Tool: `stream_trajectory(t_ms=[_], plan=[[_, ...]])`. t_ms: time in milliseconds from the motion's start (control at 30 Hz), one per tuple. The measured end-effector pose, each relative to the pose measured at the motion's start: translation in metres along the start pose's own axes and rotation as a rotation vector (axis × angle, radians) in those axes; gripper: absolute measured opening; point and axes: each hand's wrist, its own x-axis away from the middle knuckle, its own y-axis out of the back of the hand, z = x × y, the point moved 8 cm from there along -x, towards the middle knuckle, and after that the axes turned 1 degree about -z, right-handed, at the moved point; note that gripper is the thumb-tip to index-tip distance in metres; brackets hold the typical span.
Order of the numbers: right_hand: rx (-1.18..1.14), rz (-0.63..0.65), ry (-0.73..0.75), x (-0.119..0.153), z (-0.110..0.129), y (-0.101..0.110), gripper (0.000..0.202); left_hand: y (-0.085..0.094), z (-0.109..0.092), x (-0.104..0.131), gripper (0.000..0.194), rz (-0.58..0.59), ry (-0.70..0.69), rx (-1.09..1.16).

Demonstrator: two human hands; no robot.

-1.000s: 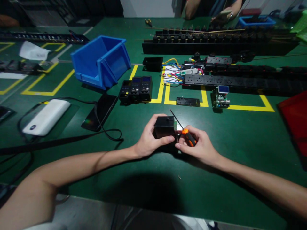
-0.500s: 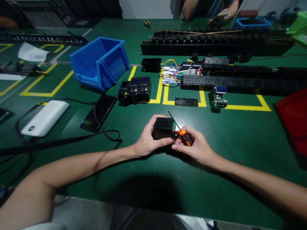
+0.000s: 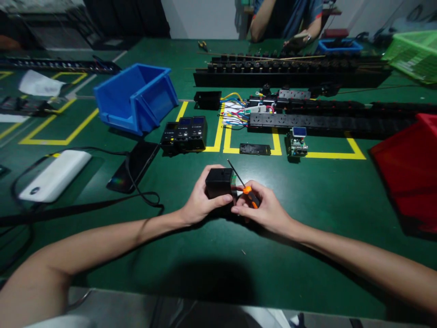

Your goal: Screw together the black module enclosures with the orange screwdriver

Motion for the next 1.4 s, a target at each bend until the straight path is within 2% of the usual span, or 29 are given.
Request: stream_trajectory(t_ms=[133,233,400,467,600,733,967,1100,1300,1400], plan=[[-0.012,-0.044,0.054,-0.001,0.001,0.002,0.038,0.001,0.000,-0.002,0.058,-0.037,-0.008,-0.019],[-0.018,-0.038,0.087,0.000,0.002,0.002,0.039,-0.004,0.001,-0.003,0.064,-0.015,0.015,-0.008],[-0.001,-0.042,0.119,0.001,0.005,0.003,0.041,-0.013,0.010,0.000,0.067,0.068,0.134,0.001],[0.014,-0.052,0.131,0.001,0.006,0.004,0.040,-0.013,0.011,0.001,0.067,0.060,0.165,-0.023],[0.037,-0.075,0.173,0.001,0.011,0.006,0.044,-0.010,0.006,0.000,0.067,0.005,0.159,-0.059],[0.045,-0.123,0.173,0.000,0.013,0.012,0.052,-0.003,-0.003,0.001,0.065,0.011,0.150,-0.084],[0.060,-0.103,0.186,-0.002,0.014,0.011,0.040,0.032,-0.020,0.003,0.063,-0.063,0.085,-0.304],[0.060,-0.095,0.199,-0.002,0.015,0.009,0.035,0.057,-0.036,0.001,0.062,-0.167,0.020,-0.509],[0.065,-0.081,0.207,-0.004,0.012,0.008,0.033,0.114,-0.082,-0.015,0.061,-0.429,-0.172,-0.772],[0.068,-0.077,0.212,-0.005,0.012,0.008,0.032,0.149,-0.096,-0.032,0.061,-0.506,-0.143,-0.840]])
